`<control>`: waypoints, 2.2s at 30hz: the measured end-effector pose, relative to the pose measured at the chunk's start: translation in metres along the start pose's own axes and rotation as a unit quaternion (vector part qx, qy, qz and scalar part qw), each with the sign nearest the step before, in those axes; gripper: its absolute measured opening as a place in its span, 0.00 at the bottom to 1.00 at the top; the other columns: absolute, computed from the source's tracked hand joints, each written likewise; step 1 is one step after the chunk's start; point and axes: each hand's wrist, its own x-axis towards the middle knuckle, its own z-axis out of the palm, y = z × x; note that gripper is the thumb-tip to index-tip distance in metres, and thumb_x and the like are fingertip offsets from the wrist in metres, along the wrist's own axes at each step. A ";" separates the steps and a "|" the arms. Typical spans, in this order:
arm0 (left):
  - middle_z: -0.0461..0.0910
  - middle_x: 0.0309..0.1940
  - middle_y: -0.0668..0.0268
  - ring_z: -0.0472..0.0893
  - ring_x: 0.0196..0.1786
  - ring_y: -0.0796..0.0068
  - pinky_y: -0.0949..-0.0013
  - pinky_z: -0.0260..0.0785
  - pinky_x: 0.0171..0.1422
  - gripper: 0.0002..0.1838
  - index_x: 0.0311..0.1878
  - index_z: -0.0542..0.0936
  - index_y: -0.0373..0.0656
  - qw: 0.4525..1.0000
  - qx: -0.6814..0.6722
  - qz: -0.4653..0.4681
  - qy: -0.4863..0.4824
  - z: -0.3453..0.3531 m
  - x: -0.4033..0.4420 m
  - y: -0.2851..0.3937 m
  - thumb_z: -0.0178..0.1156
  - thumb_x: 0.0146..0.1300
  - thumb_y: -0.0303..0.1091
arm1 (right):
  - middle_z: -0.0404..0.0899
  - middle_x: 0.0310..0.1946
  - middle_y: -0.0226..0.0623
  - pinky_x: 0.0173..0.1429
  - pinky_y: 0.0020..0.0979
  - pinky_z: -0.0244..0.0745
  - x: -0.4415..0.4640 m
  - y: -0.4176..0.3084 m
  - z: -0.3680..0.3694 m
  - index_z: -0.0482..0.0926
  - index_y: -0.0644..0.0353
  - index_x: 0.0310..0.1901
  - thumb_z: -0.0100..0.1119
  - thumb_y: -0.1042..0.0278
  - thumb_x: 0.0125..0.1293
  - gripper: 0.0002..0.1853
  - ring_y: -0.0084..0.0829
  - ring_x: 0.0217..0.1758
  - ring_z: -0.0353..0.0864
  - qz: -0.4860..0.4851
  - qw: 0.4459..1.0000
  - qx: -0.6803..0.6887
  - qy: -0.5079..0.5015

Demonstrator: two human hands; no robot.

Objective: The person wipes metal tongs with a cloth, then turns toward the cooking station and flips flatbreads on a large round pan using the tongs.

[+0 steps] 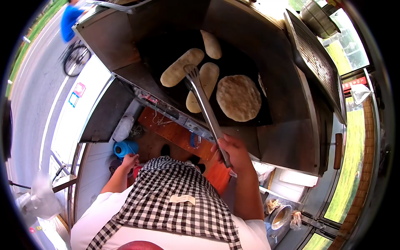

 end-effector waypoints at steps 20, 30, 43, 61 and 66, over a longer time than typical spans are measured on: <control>0.79 0.25 0.62 0.80 0.26 0.70 0.71 0.72 0.28 0.14 0.39 0.78 0.36 1.000 0.027 0.003 -0.006 -0.028 0.024 -0.018 0.60 0.64 0.40 | 0.79 0.29 0.34 0.25 0.25 0.69 0.114 -0.012 0.104 0.76 0.61 0.43 0.51 0.60 0.73 0.12 0.22 0.22 0.76 0.017 0.990 0.125 -0.060; 0.77 0.22 0.63 0.77 0.22 0.71 0.71 0.67 0.23 0.13 0.35 0.78 0.35 0.999 -0.028 -0.003 0.035 -0.046 0.010 -0.001 0.59 0.65 0.39 | 0.79 0.29 0.35 0.26 0.24 0.70 0.074 0.004 0.079 0.74 0.60 0.45 0.52 0.60 0.72 0.11 0.23 0.22 0.76 0.030 0.992 0.119 0.006; 0.77 0.23 0.65 0.77 0.22 0.73 0.72 0.70 0.25 0.14 0.34 0.78 0.36 1.000 0.016 0.005 0.002 -0.053 0.030 0.005 0.59 0.65 0.39 | 0.80 0.29 0.36 0.25 0.25 0.69 0.097 -0.005 0.065 0.76 0.62 0.46 0.52 0.62 0.72 0.12 0.23 0.22 0.76 -0.024 0.983 0.149 0.101; 0.77 0.22 0.63 0.78 0.23 0.72 0.72 0.70 0.24 0.13 0.35 0.77 0.36 0.996 0.067 0.015 -0.054 -0.054 0.038 0.020 0.60 0.65 0.39 | 0.80 0.29 0.35 0.25 0.22 0.70 0.043 0.044 0.078 0.77 0.64 0.49 0.51 0.65 0.72 0.12 0.21 0.21 0.76 -0.020 0.990 0.135 0.037; 0.77 0.22 0.65 0.77 0.22 0.73 0.72 0.69 0.24 0.14 0.32 0.76 0.37 0.994 0.096 0.031 -0.038 -0.058 0.038 0.039 0.59 0.66 0.40 | 0.79 0.29 0.35 0.27 0.23 0.71 0.007 0.072 0.073 0.76 0.64 0.53 0.50 0.65 0.73 0.14 0.21 0.22 0.75 0.008 0.982 0.157 0.105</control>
